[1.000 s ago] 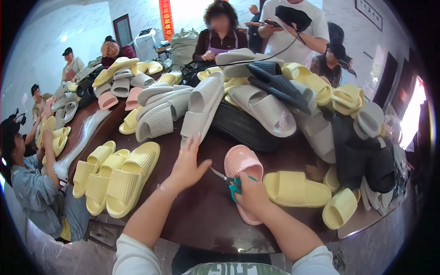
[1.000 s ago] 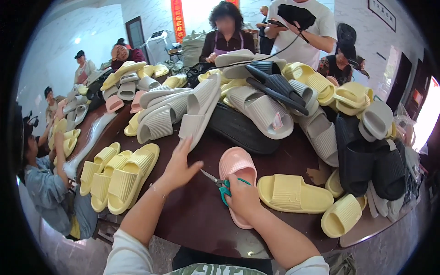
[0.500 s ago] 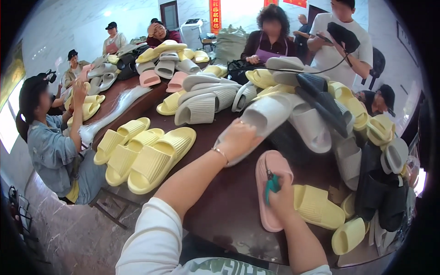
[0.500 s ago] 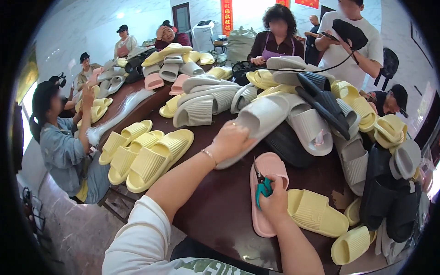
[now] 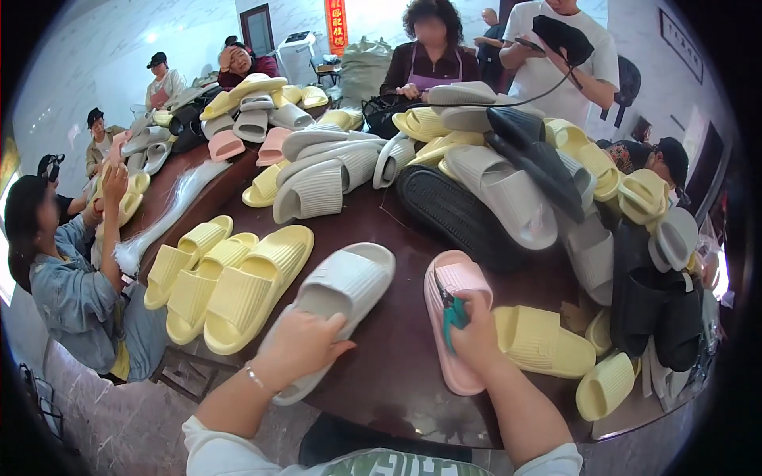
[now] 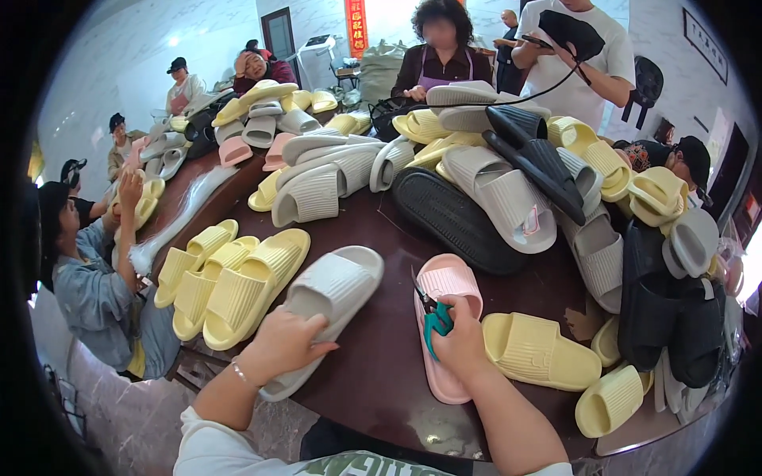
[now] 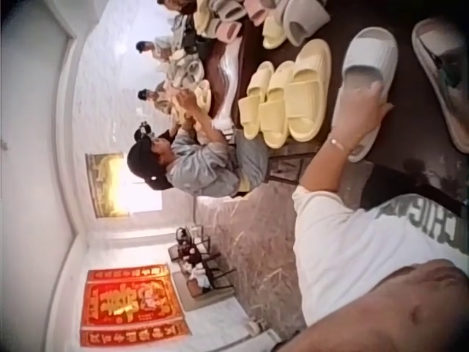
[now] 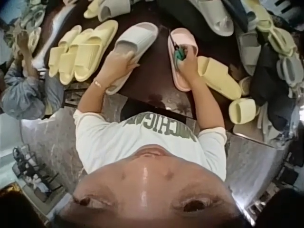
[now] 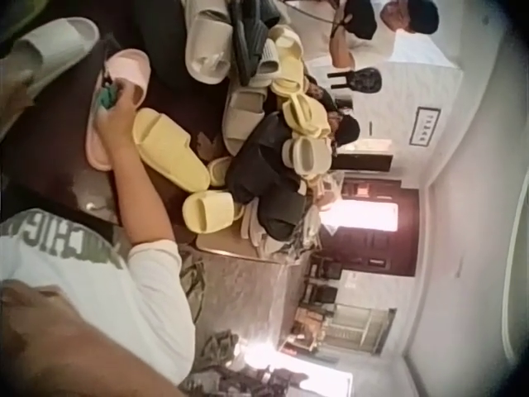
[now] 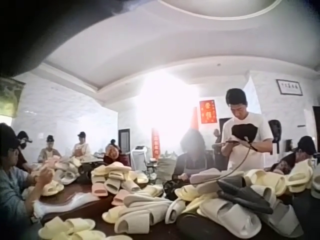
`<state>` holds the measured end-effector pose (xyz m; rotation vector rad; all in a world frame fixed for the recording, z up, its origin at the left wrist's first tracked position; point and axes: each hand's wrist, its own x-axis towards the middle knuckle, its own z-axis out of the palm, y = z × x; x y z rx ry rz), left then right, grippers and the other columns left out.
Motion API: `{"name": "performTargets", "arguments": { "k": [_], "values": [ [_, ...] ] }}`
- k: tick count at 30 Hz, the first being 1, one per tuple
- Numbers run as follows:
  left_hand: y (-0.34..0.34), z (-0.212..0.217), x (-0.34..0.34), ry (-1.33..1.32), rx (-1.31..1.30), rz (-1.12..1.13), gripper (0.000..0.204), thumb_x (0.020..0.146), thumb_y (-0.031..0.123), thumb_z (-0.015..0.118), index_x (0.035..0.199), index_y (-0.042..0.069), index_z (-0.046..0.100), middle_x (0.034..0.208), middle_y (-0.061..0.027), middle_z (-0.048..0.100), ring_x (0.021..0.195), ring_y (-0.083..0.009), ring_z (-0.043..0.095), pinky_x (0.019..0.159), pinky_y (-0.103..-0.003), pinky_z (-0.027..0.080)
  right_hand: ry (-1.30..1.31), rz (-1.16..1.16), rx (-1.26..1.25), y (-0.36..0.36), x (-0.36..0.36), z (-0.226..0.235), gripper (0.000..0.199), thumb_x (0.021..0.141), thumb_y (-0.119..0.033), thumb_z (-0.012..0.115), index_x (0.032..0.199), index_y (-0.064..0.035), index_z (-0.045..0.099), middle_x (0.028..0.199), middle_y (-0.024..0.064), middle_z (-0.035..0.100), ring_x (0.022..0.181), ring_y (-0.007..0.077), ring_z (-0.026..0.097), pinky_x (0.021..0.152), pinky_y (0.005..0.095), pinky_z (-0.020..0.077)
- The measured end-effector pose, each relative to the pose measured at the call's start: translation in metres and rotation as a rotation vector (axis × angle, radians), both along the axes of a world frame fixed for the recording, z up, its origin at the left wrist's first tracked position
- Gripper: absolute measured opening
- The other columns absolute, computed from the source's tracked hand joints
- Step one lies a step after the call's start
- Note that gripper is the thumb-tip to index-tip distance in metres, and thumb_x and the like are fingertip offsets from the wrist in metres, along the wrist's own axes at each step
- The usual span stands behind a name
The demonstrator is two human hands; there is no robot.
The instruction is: Trimming excess material from slippers using scissors.
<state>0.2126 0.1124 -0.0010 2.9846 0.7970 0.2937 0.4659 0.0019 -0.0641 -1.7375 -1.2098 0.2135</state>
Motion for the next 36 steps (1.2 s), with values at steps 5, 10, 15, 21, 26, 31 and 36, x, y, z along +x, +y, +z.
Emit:
{"name": "performTargets", "arguments": {
  "k": [5,10,15,21,26,31,36],
  "values": [
    [0.006,0.000,-0.031,-0.038,0.078,0.140,0.033,0.073,0.038,0.069,0.088,0.011,0.058,0.068,-0.0075,0.060,0.066,-0.0293,0.059,0.062,-0.039,0.045,-0.021,-0.004,0.038,0.000,0.004,-0.006,0.039,0.075,-0.013,0.070,0.108,-0.0094,0.049,0.080,0.0163,0.061,0.075,0.0320,0.062,0.065,0.0394,0.0465],
    [-0.014,0.009,-0.032,0.000,0.100,0.196,0.034,0.070,0.033,0.072,0.092,0.009,0.060,0.082,-0.0090,0.061,0.077,-0.0297,0.058,0.067,-0.039,0.044,-0.088,-0.006,0.053,0.004,-0.001,-0.005,0.036,0.076,-0.014,0.065,0.108,-0.0083,0.049,0.084,0.0186,0.062,0.080,0.0373,0.061,0.068,0.0447,0.0473],
    [-0.051,0.018,-0.012,-0.183,0.244,0.051,0.041,0.069,0.032,0.073,0.097,0.004,0.060,0.093,-0.0109,0.060,0.086,-0.0301,0.056,0.076,-0.040,0.044,-0.075,-0.046,0.104,0.004,0.004,-0.012,0.041,0.075,-0.017,0.070,0.109,-0.0092,0.048,0.074,0.0126,0.061,0.068,0.0250,0.062,0.061,0.0367,0.0470],
    [-0.088,-0.012,0.060,-0.340,-0.076,-0.337,0.050,0.070,0.033,0.071,0.109,0.005,0.057,0.105,-0.0111,0.058,0.101,-0.0308,0.054,0.088,-0.041,0.040,0.182,-0.078,0.340,0.004,0.016,-0.003,0.038,0.081,-0.016,0.067,0.111,-0.0062,0.047,0.085,0.0108,0.063,0.073,0.0175,0.062,0.060,0.0312,0.0480],
    [-0.098,-0.012,0.108,-0.239,0.075,-0.526,0.045,0.073,0.034,0.068,0.110,0.010,0.058,0.111,-0.0113,0.055,0.104,-0.0294,0.053,0.090,-0.042,0.039,0.701,-0.125,0.605,0.001,0.050,0.028,0.042,0.085,-0.015,0.064,0.118,-0.0045,0.040,0.096,0.0100,0.062,0.079,0.0153,0.061,0.062,0.0256,0.0489],
    [-0.079,-0.047,0.130,-0.262,0.031,-0.528,0.038,0.073,0.034,0.068,0.102,0.010,0.060,0.105,-0.0104,0.056,0.100,-0.0269,0.054,0.088,-0.042,0.040,0.909,-0.476,0.739,0.006,0.100,0.040,0.049,0.085,-0.024,0.065,0.120,-0.0039,0.037,0.095,0.0096,0.061,0.076,0.0155,0.060,0.061,0.0270,0.0505],
    [-0.078,-0.050,0.121,-0.308,0.001,-0.514,0.033,0.073,0.032,0.067,0.094,0.008,0.060,0.100,-0.0091,0.057,0.096,-0.0260,0.056,0.084,-0.041,0.041,0.958,-0.338,0.597,0.028,0.135,0.043,0.047,0.084,-0.022,0.067,0.117,-0.0014,0.040,0.091,0.0093,0.059,0.074,0.0172,0.060,0.060,0.0310,0.0517]
  ]
}}
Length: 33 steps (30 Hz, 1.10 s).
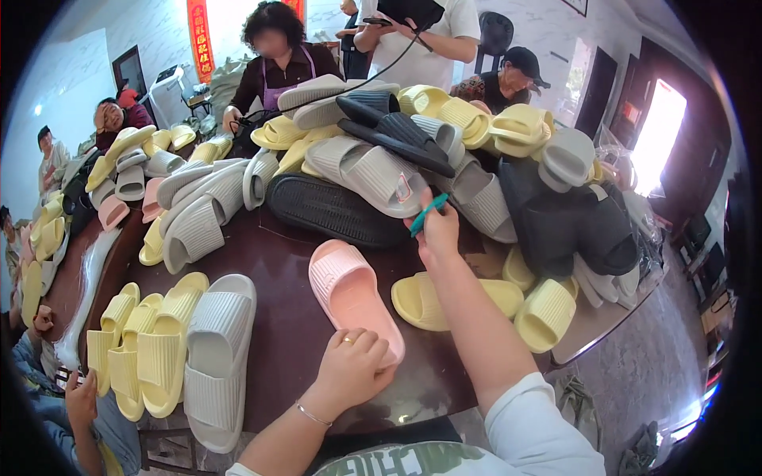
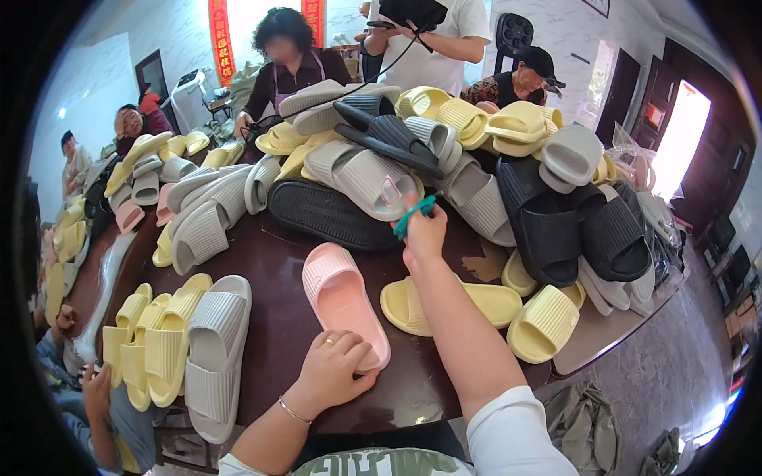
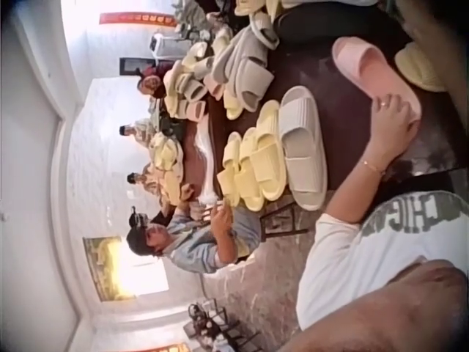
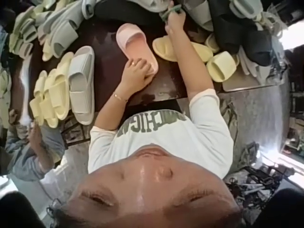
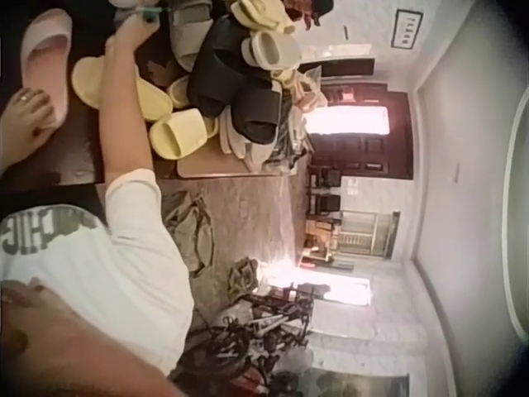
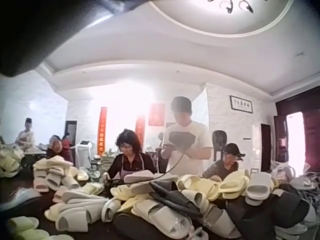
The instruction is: Trimming excess material from slippers using scissors.
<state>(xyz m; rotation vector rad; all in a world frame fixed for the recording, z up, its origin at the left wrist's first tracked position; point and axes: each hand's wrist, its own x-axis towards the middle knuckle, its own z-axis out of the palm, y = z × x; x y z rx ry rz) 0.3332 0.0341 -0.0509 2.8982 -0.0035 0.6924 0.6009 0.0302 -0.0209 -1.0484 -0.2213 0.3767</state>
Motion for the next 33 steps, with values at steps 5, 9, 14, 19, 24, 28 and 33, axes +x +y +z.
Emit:
{"name": "performTargets", "arguments": {
  "k": [5,9,14,19,24,28,33],
  "values": [
    [0.002,0.006,0.002,-0.105,-0.171,0.035,0.031,0.071,0.022,0.069,0.095,0.005,0.060,0.099,-0.0093,0.058,0.093,-0.0267,0.057,0.083,-0.039,0.043,-0.017,0.003,-0.076,-0.003,0.009,-0.011,0.053,0.080,-0.015,0.070,0.118,0.0001,0.037,0.095,0.0108,0.057,0.077,0.0182,0.059,0.060,0.0314,0.0524],
    [0.011,0.007,-0.004,-0.351,-0.291,0.140,0.033,0.070,0.015,0.071,0.099,0.003,0.059,0.106,-0.0124,0.056,0.099,-0.0286,0.055,0.088,-0.039,0.042,0.040,-0.121,-0.067,-0.034,-0.078,0.017,0.042,0.080,-0.008,0.064,0.115,-0.0004,0.041,0.086,0.0086,0.058,0.068,0.0185,0.059,0.058,0.0322,0.0516],
    [0.011,0.024,-0.004,-0.692,-0.377,0.266,0.035,0.071,0.009,0.073,0.102,0.002,0.057,0.121,-0.0169,0.048,0.114,-0.0304,0.046,0.096,-0.039,0.036,-0.075,0.035,-0.009,-0.074,-0.134,0.006,0.044,0.078,-0.002,0.066,0.114,-0.0049,0.040,0.098,0.0099,0.056,0.078,0.0152,0.058,0.062,0.0280,0.0495],
    [0.000,0.032,0.004,-0.828,-0.424,0.267,0.028,0.073,0.008,0.072,0.098,0.004,0.060,0.133,-0.0194,0.035,0.120,-0.0332,0.040,0.095,-0.042,0.038,-0.260,0.087,-0.020,-0.083,-0.162,-0.009,0.050,0.077,0.000,0.068,0.115,-0.0093,0.037,0.098,0.0098,0.055,0.080,0.0128,0.057,0.064,0.0246,0.0476],
    [-0.001,0.037,-0.002,-0.692,-0.476,0.350,0.018,0.075,0.006,0.070,0.091,0.006,0.062,0.133,-0.0198,0.035,0.122,-0.0341,0.039,0.097,-0.044,0.036,-0.276,0.106,0.055,-0.082,-0.167,-0.007,0.051,0.077,0.001,0.068,0.116,-0.0100,0.036,0.097,0.0096,0.054,0.081,0.0126,0.057,0.064,0.0241,0.0473],
    [-0.007,0.036,0.000,-0.709,-0.661,0.329,0.008,0.077,0.005,0.068,0.084,0.006,0.064,0.132,-0.0199,0.038,0.125,-0.0339,0.037,0.098,-0.046,0.035,-0.335,0.103,0.077,-0.081,-0.162,-0.015,0.052,0.075,0.002,0.069,0.115,-0.0096,0.037,0.099,0.0091,0.052,0.079,0.0123,0.056,0.064,0.0243,0.0474],
    [-0.032,0.049,-0.011,-0.717,-0.693,-0.072,0.010,0.084,0.007,0.063,0.092,0.005,0.056,0.122,-0.0198,0.048,0.113,-0.0279,0.047,0.087,-0.039,0.044,-0.136,0.082,0.056,-0.081,-0.150,-0.013,0.048,0.077,0.002,0.067,0.114,-0.0083,0.037,0.099,0.0094,0.054,0.077,0.0124,0.054,0.066,0.0257,0.0478]
  ]
}}
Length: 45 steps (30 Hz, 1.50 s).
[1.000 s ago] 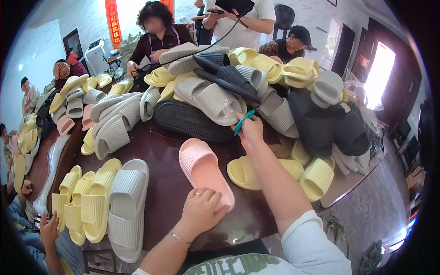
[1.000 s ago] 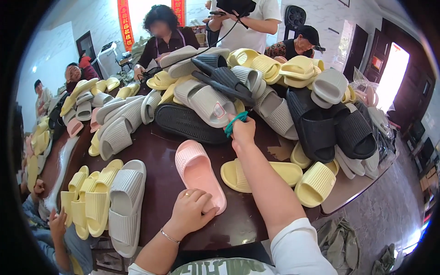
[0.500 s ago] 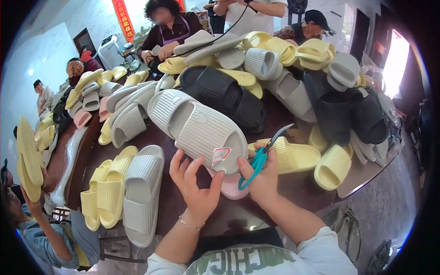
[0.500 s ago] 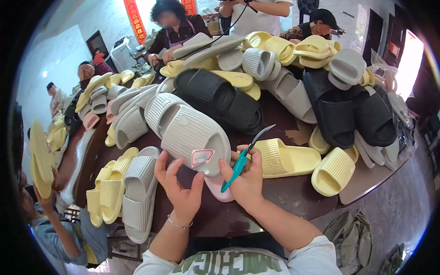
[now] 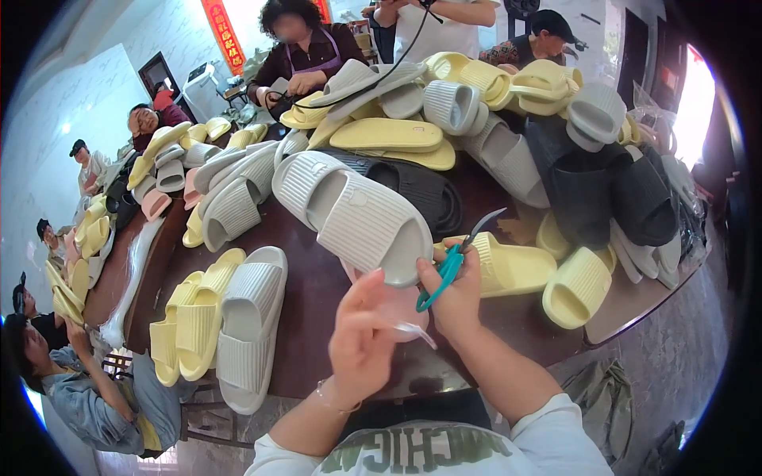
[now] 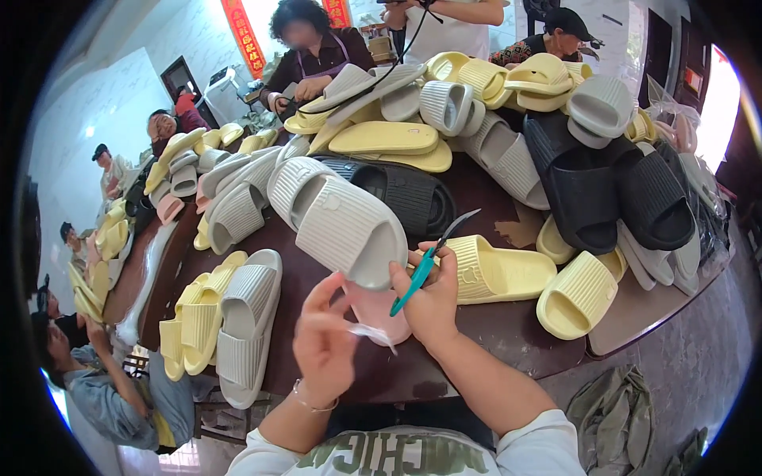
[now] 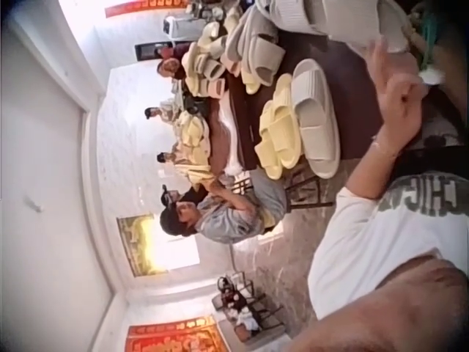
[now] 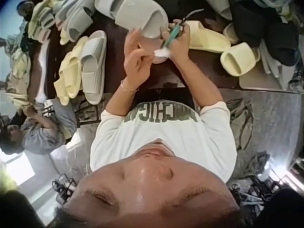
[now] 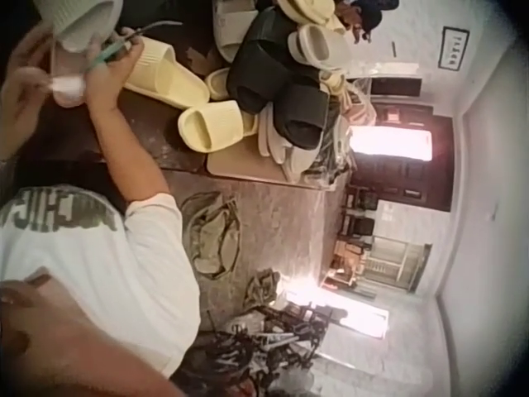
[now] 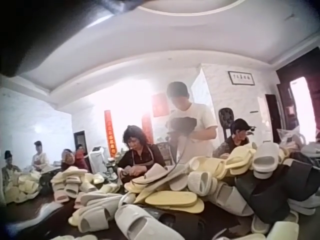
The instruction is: Trimming excess material from slippers using scissors.
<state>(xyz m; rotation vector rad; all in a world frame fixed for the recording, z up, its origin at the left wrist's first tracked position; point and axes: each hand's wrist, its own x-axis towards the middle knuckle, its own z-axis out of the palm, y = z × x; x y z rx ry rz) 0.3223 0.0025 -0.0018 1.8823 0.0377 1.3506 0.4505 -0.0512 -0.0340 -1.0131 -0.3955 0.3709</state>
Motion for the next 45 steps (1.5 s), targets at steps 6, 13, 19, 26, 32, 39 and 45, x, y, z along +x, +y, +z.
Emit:
{"name": "performTargets", "arguments": {
  "k": [6,13,19,26,32,39,45],
  "values": [
    [0.014,0.016,-0.025,-0.205,-0.853,-0.312,0.019,0.087,0.005,0.060,0.099,0.008,0.045,0.095,-0.0124,0.061,0.071,-0.0138,0.058,0.053,-0.021,0.045,0.043,-0.025,-0.078,-0.009,0.003,0.020,0.048,0.079,0.001,0.065,0.117,-0.0055,0.037,0.097,0.0088,0.056,0.083,0.0126,0.054,0.071,0.0277,0.0478],
    [0.020,0.028,-0.030,-0.184,-0.744,-0.047,0.022,0.085,0.000,0.060,0.103,0.005,0.047,0.085,-0.0089,0.061,0.067,-0.0099,0.057,0.053,-0.019,0.044,-0.428,-0.298,-0.059,-0.001,0.024,0.004,0.050,0.078,-0.003,0.068,0.117,-0.0053,0.036,0.104,0.0129,0.058,0.090,0.0151,0.057,0.075,0.0266,0.0478],
    [0.020,0.003,-0.024,-0.123,-0.507,0.043,0.022,0.086,-0.002,0.059,0.105,0.000,0.048,0.088,-0.0088,0.062,0.072,-0.0091,0.059,0.059,-0.019,0.047,-0.635,0.059,0.144,-0.019,-0.005,0.018,0.051,0.078,0.001,0.067,0.117,-0.0048,0.036,0.106,0.0159,0.059,0.088,0.0171,0.059,0.073,0.0281,0.0479],
    [0.007,-0.006,-0.027,-0.055,-0.610,-0.088,0.016,0.086,-0.001,0.058,0.101,-0.001,0.051,0.093,-0.0094,0.063,0.076,-0.0091,0.059,0.065,-0.018,0.048,-0.646,0.334,0.266,-0.011,-0.034,0.005,0.051,0.074,0.010,0.066,0.113,-0.0056,0.036,0.093,0.0126,0.059,0.084,0.0162,0.059,0.066,0.0241,0.0477],
    [0.011,-0.006,-0.019,-0.067,-0.904,-0.282,0.017,0.086,-0.001,0.058,0.102,-0.002,0.053,0.101,-0.0099,0.059,0.082,-0.0105,0.059,0.067,-0.020,0.049,-0.599,0.440,0.254,-0.011,-0.035,0.009,0.049,0.075,0.010,0.065,0.111,-0.0055,0.035,0.088,0.0125,0.059,0.083,0.0160,0.059,0.066,0.0248,0.0483],
    [0.004,-0.009,-0.025,0.035,-0.766,-0.389,0.018,0.085,-0.002,0.059,0.103,-0.003,0.057,0.105,-0.0101,0.054,0.087,-0.0116,0.056,0.067,-0.022,0.048,-0.613,0.393,0.150,-0.018,-0.032,0.012,0.049,0.074,0.011,0.065,0.111,-0.0047,0.036,0.087,0.0115,0.058,0.080,0.0141,0.058,0.068,0.0258,0.0489],
    [0.004,-0.024,-0.024,0.073,-0.495,-0.191,0.011,0.084,-0.002,0.060,0.094,-0.002,0.062,0.101,-0.0095,0.055,0.086,-0.0129,0.056,0.068,-0.024,0.048,-0.566,0.310,0.057,-0.025,-0.031,0.007,0.051,0.072,0.007,0.069,0.111,-0.0038,0.038,0.083,0.0092,0.059,0.075,0.0137,0.058,0.066,0.0250,0.0487]
  ]
}}
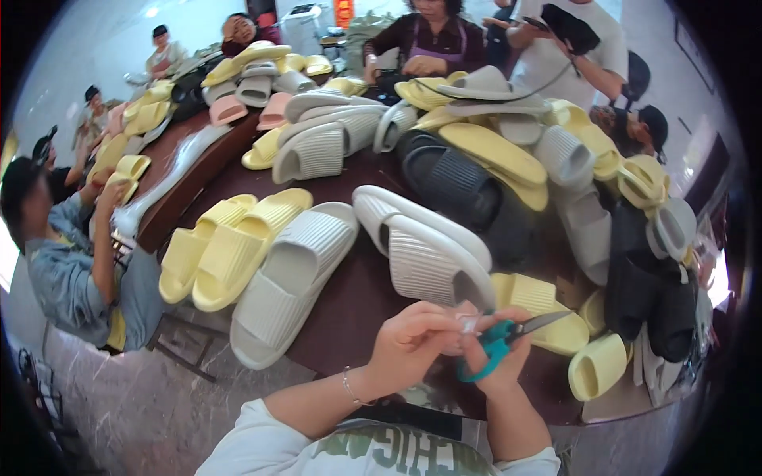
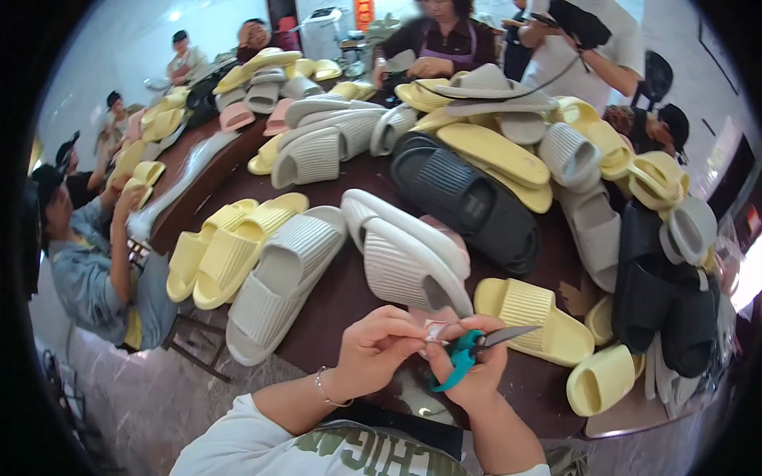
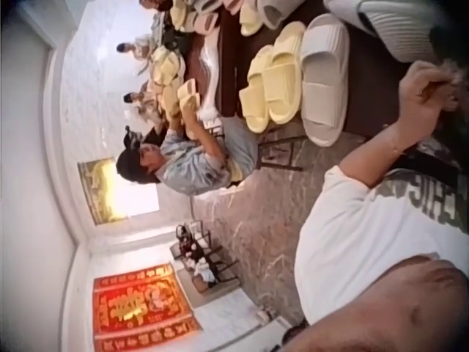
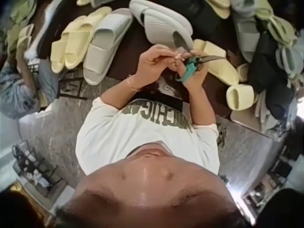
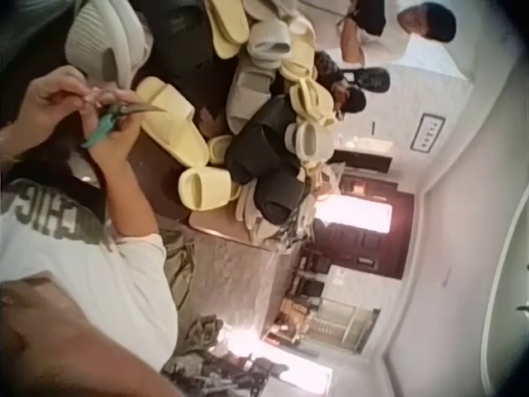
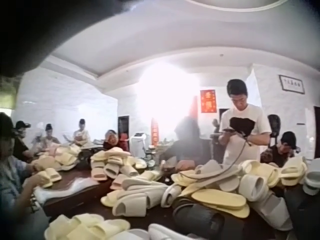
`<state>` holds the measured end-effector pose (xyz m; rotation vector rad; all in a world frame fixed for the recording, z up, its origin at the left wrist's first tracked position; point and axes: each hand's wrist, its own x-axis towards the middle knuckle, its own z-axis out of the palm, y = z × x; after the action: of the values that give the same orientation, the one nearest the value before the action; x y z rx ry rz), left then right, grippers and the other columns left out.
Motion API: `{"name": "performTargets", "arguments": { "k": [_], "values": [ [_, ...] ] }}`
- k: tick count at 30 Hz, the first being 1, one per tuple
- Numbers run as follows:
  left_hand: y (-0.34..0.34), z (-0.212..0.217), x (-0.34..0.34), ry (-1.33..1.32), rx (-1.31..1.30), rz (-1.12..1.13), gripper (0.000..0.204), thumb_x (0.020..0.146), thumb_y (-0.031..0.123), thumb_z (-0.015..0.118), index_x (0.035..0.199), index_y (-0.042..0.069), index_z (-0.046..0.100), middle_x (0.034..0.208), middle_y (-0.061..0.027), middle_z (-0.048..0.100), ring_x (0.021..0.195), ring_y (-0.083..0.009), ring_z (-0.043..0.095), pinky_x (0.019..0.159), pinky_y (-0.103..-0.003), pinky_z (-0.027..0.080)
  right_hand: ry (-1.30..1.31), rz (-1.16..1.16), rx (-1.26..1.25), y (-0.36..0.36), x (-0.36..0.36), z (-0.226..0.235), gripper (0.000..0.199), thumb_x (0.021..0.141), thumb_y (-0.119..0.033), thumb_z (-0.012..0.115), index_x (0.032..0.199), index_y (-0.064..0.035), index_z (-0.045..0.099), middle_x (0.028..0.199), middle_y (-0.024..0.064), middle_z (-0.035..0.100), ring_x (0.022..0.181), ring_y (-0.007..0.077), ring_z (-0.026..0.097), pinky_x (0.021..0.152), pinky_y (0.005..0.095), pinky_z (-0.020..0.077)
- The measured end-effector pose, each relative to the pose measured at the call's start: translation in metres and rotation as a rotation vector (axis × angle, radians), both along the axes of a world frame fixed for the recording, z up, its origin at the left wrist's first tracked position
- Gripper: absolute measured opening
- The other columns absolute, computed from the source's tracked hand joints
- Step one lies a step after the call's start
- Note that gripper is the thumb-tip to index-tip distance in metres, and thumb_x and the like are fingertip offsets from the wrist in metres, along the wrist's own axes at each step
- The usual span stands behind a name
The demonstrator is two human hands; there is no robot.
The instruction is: Trimming excess material from slippers using scissors.
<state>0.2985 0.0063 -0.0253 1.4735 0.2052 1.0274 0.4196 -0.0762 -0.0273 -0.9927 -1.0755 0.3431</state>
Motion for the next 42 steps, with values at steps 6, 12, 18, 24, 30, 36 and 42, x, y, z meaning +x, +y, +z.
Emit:
{"name": "performTargets", "arguments": {
  "k": [6,12,18,24,30,36,42],
  "values": [
    [0.009,-0.003,-0.006,0.044,0.565,0.324,0.007,0.085,-0.004,0.057,0.090,0.000,0.060,0.096,-0.0086,0.056,0.081,-0.0139,0.058,0.066,-0.025,0.048,-0.196,-0.079,-0.042,-0.002,0.004,-0.007,0.053,0.070,0.005,0.072,0.111,-0.0033,0.039,0.084,0.0092,0.059,0.070,0.0128,0.058,0.063,0.0231,0.0474],
    [0.009,-0.007,-0.050,-0.013,0.185,0.081,0.012,0.088,-0.002,0.053,0.100,0.001,0.053,0.092,-0.0101,0.061,0.076,-0.0130,0.059,0.063,-0.023,0.049,-0.270,-0.361,-0.082,-0.002,0.032,-0.009,0.058,0.066,0.001,0.078,0.110,-0.0036,0.041,0.097,0.0136,0.060,0.075,0.0139,0.058,0.064,0.0225,0.0455],
    [0.014,-0.033,-0.116,0.352,0.073,-0.031,0.014,0.090,0.001,0.052,0.104,0.001,0.052,0.083,-0.0092,0.065,0.066,-0.0119,0.061,0.058,-0.023,0.049,-0.221,-0.001,-0.211,0.005,0.017,-0.025,0.062,0.064,-0.004,0.083,0.109,-0.0025,0.042,0.107,0.0176,0.059,0.091,0.0184,0.059,0.076,0.0274,0.0468],
    [0.027,-0.048,-0.144,0.637,0.174,0.152,0.013,0.087,-0.002,0.054,0.099,0.000,0.053,0.093,-0.0125,0.065,0.078,-0.0150,0.063,0.064,-0.024,0.050,-0.301,-0.121,-0.255,0.021,0.008,-0.021,0.059,0.064,-0.003,0.081,0.110,-0.0015,0.044,0.111,0.0191,0.059,0.103,0.0236,0.058,0.087,0.0324,0.0455],
    [0.055,-0.045,-0.110,0.554,0.334,0.207,0.009,0.084,-0.002,0.055,0.091,0.002,0.050,0.126,-0.0246,0.046,0.115,-0.0312,0.048,0.090,-0.034,0.041,-0.670,-0.063,-0.203,0.043,0.003,0.000,0.053,0.067,-0.001,0.075,0.111,-0.0050,0.044,0.115,0.0169,0.057,0.095,0.0242,0.060,0.079,0.0326,0.0479],
    [0.072,-0.048,-0.087,0.542,0.417,0.390,0.008,0.085,0.006,0.055,0.087,0.002,0.048,0.135,-0.0331,0.032,0.126,-0.0426,0.033,0.101,-0.042,0.030,-0.945,-0.151,-0.319,0.038,-0.003,0.013,0.043,0.068,0.008,0.068,0.104,-0.0029,0.047,0.112,0.0207,0.059,0.098,0.0289,0.060,0.083,0.0338,0.0480],
    [0.081,-0.050,-0.090,0.542,0.219,0.388,0.011,0.086,0.011,0.055,0.089,0.002,0.050,0.135,-0.0322,0.034,0.127,-0.0415,0.034,0.102,-0.041,0.029,-0.746,-0.182,-0.041,0.046,0.004,-0.014,0.046,0.070,0.001,0.069,0.109,-0.0041,0.044,0.105,0.0139,0.058,0.093,0.0217,0.059,0.078,0.0336,0.0464]
  ]
}}
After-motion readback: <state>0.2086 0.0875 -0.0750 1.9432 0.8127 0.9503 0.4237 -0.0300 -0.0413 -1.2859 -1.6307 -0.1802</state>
